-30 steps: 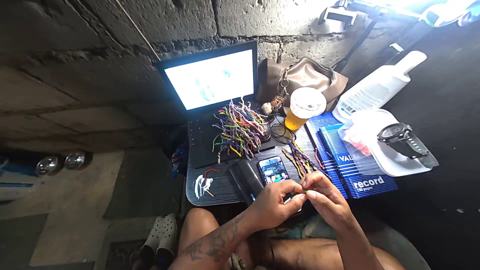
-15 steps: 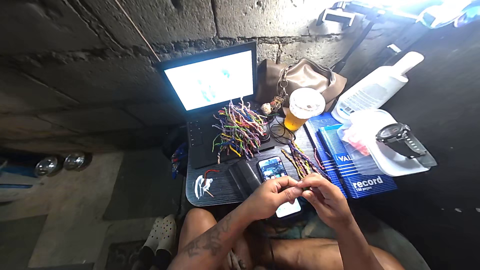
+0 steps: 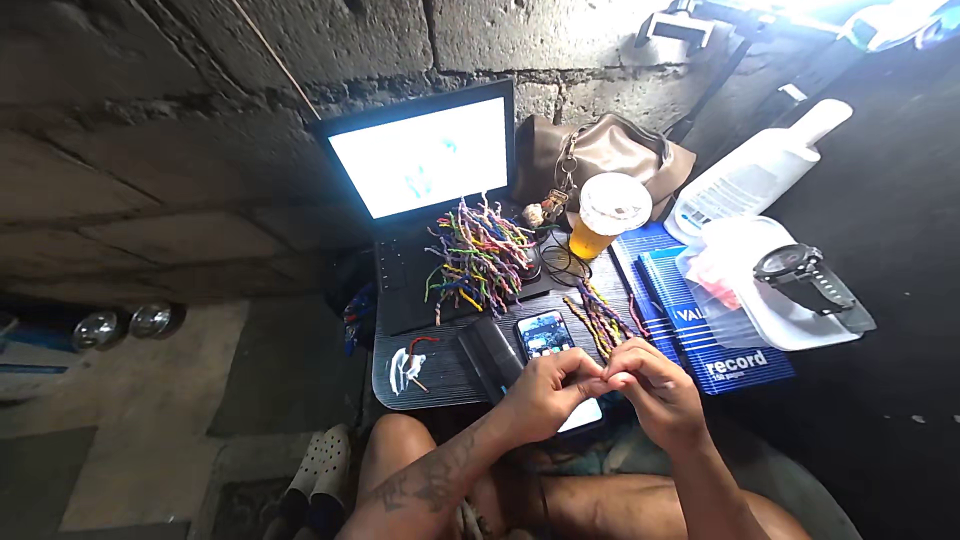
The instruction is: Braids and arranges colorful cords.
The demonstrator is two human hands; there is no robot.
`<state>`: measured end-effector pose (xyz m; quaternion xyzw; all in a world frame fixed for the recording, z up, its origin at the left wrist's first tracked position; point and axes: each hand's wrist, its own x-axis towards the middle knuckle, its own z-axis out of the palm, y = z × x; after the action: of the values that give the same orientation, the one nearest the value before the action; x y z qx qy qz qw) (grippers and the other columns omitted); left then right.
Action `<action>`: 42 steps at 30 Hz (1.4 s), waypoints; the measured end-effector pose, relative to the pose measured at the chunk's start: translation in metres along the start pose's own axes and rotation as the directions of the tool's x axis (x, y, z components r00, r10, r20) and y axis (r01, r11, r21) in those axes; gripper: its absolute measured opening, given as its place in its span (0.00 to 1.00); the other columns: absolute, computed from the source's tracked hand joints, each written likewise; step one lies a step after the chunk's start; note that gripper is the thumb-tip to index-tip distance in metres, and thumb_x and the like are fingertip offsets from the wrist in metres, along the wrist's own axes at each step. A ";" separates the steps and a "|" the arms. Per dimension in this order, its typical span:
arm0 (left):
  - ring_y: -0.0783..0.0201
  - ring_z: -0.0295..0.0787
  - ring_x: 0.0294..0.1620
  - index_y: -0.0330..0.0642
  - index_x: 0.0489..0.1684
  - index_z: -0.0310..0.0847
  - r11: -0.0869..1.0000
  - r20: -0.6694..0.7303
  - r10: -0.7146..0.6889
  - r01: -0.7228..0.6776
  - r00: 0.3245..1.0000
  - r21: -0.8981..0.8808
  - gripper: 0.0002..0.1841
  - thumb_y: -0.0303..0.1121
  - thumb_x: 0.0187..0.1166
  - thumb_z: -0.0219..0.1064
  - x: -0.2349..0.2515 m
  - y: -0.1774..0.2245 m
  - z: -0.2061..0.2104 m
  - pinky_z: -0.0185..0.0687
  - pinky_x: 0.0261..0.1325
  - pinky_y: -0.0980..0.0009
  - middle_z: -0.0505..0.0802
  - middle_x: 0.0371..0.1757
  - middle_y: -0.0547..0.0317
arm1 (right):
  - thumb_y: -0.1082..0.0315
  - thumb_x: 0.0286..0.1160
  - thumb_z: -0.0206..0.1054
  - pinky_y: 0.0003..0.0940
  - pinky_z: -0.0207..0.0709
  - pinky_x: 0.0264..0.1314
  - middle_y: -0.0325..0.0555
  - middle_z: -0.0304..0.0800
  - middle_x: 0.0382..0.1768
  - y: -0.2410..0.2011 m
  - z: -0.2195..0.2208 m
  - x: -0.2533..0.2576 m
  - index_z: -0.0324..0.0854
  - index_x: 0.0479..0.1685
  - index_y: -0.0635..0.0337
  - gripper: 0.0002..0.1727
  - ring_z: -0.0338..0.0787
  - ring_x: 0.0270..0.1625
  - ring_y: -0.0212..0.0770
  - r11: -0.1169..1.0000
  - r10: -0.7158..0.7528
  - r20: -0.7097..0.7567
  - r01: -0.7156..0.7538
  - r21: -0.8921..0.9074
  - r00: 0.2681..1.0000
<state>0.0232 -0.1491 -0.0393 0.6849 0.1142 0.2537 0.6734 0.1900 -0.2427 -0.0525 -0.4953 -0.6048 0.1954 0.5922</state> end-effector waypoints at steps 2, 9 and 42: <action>0.78 0.83 0.42 0.27 0.41 0.85 0.979 -0.019 0.146 -0.142 0.989 0.148 0.08 0.25 0.82 0.65 -0.001 -0.002 0.002 0.79 0.50 0.82 0.89 0.39 0.55 | 0.51 0.85 0.64 0.12 0.77 0.54 0.24 0.85 0.39 0.000 -0.002 0.000 0.84 0.39 0.45 0.11 0.84 0.49 0.17 0.997 0.022 0.029 -0.024 0.076 0.999; 0.82 0.85 0.40 0.30 0.44 0.81 0.999 -0.096 0.036 -0.036 0.995 0.004 0.07 0.26 0.85 0.61 0.000 0.004 0.005 0.82 0.49 0.82 0.89 0.37 0.65 | 0.56 0.77 0.72 0.14 0.83 0.52 0.22 0.91 0.48 -0.001 0.001 0.000 0.90 0.52 0.43 0.10 0.88 0.49 0.18 0.927 0.179 0.015 -0.173 0.334 0.984; 0.63 0.87 0.51 0.31 0.66 0.78 0.999 -0.716 -0.014 0.040 0.698 0.020 0.16 0.31 0.88 0.55 0.015 0.008 -0.097 0.83 0.58 0.65 0.87 0.57 0.46 | 0.52 0.83 0.65 0.66 0.74 0.67 0.60 0.87 0.63 0.035 0.115 0.216 0.87 0.62 0.60 0.22 0.82 0.71 0.64 0.443 0.579 0.066 -0.246 -0.862 0.813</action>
<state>-0.0139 -0.0583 -0.0318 0.5422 0.3810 0.4877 0.5683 0.1397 -0.0075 0.0057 -0.8023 -0.5761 0.1161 0.1047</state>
